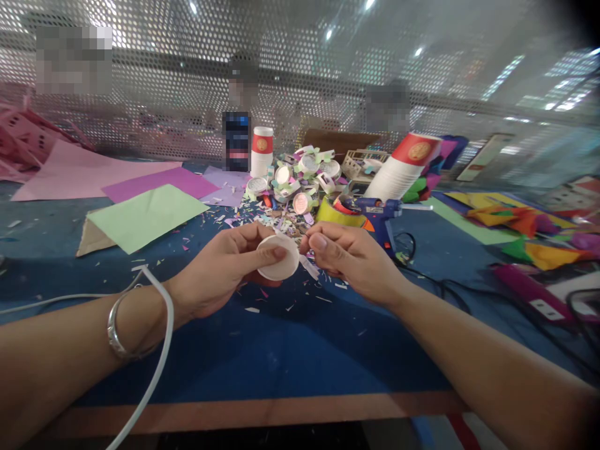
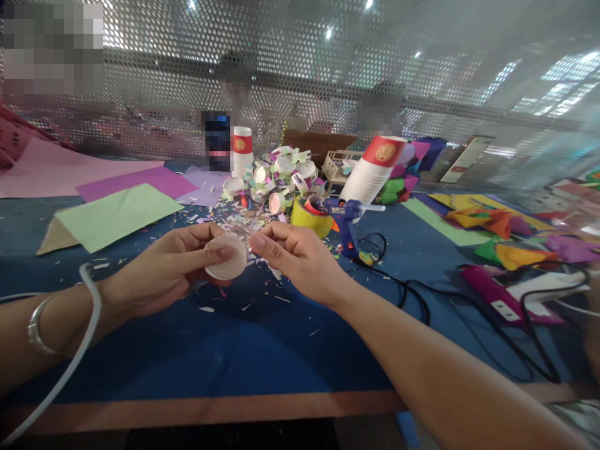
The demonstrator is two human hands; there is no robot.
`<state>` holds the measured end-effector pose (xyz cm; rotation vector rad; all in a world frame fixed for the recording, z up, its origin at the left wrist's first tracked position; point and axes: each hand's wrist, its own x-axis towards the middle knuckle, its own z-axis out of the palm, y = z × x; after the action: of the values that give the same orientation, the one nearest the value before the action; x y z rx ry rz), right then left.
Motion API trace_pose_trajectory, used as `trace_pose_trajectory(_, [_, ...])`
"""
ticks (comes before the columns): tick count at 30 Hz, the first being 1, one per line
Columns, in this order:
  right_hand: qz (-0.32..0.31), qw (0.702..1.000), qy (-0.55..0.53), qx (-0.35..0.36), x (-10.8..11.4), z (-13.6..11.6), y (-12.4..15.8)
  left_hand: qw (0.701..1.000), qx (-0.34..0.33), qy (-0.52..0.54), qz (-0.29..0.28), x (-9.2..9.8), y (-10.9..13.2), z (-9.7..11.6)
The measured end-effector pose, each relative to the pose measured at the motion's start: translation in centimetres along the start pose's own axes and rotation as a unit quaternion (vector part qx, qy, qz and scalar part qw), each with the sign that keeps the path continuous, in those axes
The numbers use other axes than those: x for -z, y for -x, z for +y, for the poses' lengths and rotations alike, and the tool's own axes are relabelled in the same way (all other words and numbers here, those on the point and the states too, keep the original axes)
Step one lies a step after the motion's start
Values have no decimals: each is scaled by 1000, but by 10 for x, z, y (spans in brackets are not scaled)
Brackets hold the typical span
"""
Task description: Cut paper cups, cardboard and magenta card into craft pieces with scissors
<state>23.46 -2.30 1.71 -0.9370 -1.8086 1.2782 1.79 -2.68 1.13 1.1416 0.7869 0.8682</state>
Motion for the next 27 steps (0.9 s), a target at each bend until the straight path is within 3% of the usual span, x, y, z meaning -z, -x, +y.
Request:
trace_pose_trajectory(6, [24,990,136,4,0,-2,1,999,-28,-2,17,1,-2,-1])
trace_pose_trajectory(15, [27,983,182,10,0,-2,4,997,-56,-38,28,-1,1,-1])
trace_pose_trajectory(27, [27,968,244,45,0,-9,10,999,-38,-21,-15,-1,2,0])
